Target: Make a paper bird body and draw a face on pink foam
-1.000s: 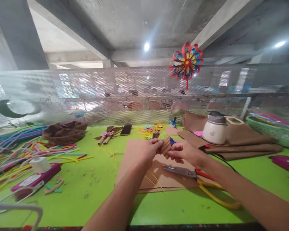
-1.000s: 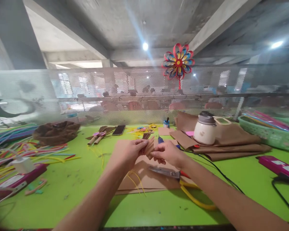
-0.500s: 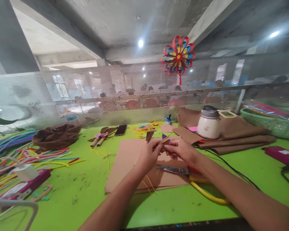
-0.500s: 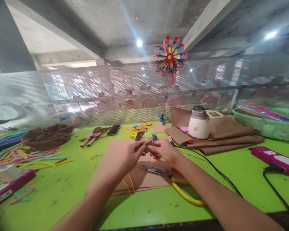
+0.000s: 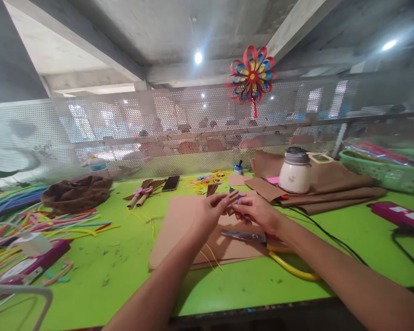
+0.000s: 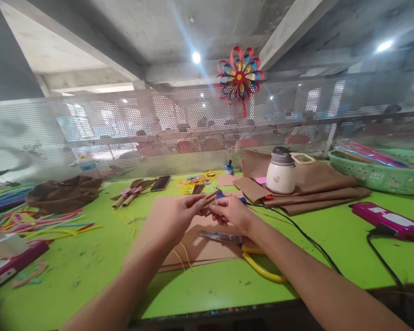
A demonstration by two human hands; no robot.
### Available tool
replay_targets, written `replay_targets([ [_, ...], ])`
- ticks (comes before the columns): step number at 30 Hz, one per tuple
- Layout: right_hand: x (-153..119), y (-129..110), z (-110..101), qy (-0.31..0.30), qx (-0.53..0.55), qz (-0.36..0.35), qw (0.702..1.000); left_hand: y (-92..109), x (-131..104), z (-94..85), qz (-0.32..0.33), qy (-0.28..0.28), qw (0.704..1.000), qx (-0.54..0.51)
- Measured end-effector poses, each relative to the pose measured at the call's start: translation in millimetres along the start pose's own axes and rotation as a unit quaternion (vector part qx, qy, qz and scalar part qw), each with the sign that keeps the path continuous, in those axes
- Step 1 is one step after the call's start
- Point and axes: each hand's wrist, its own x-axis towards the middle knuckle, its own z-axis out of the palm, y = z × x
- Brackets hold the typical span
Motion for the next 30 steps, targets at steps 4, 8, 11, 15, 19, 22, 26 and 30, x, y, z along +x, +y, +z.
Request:
replay_targets([
  [4, -1.1, 0.0, 1.0, -0.003, -0.006, 0.001, 1.0, 5.7, -2.3, -6.0, -0.011, 0.015, 1.0, -0.004],
  [8, -1.6, 0.2, 2.5, -0.006, -0.011, -0.005, 1.0, -6.1, 2.3, -1.8, -0.011, 0.036, 0.999, 0.001],
  [11, -2.4, -1.1, 3.1, -0.002, -0.009, -0.013, 1.0, -17.4, 6.9, 3.1, 0.007, 0.049, 0.999, 0.011],
  [15, -3.9, -4.2, 3.8, 0.005, 0.006, -0.018, 1.0, -25.1, 9.8, 5.4, 0.036, 0.043, 0.998, 0.021],
  [19, -3.9, -4.6, 3.4, 0.015, 0.035, -0.024, 0.999, -25.5, 8.9, 5.8, 0.059, 0.024, 0.997, 0.037],
  [22, -2.5, -3.2, 2.3, 0.024, 0.053, -0.022, 0.998, -23.5, 7.2, 6.2, 0.076, 0.022, 0.995, 0.062],
  [26, -0.9, -2.1, 0.9, 0.033, 0.076, -0.01, 0.997, -22.3, 6.0, 6.6, 0.099, 0.011, 0.991, 0.092],
  [30, -0.3, -1.9, -0.6, 0.04, 0.092, -0.002, 0.995, -23.1, 4.8, 7.4, 0.11, -0.012, 0.988, 0.107],
])
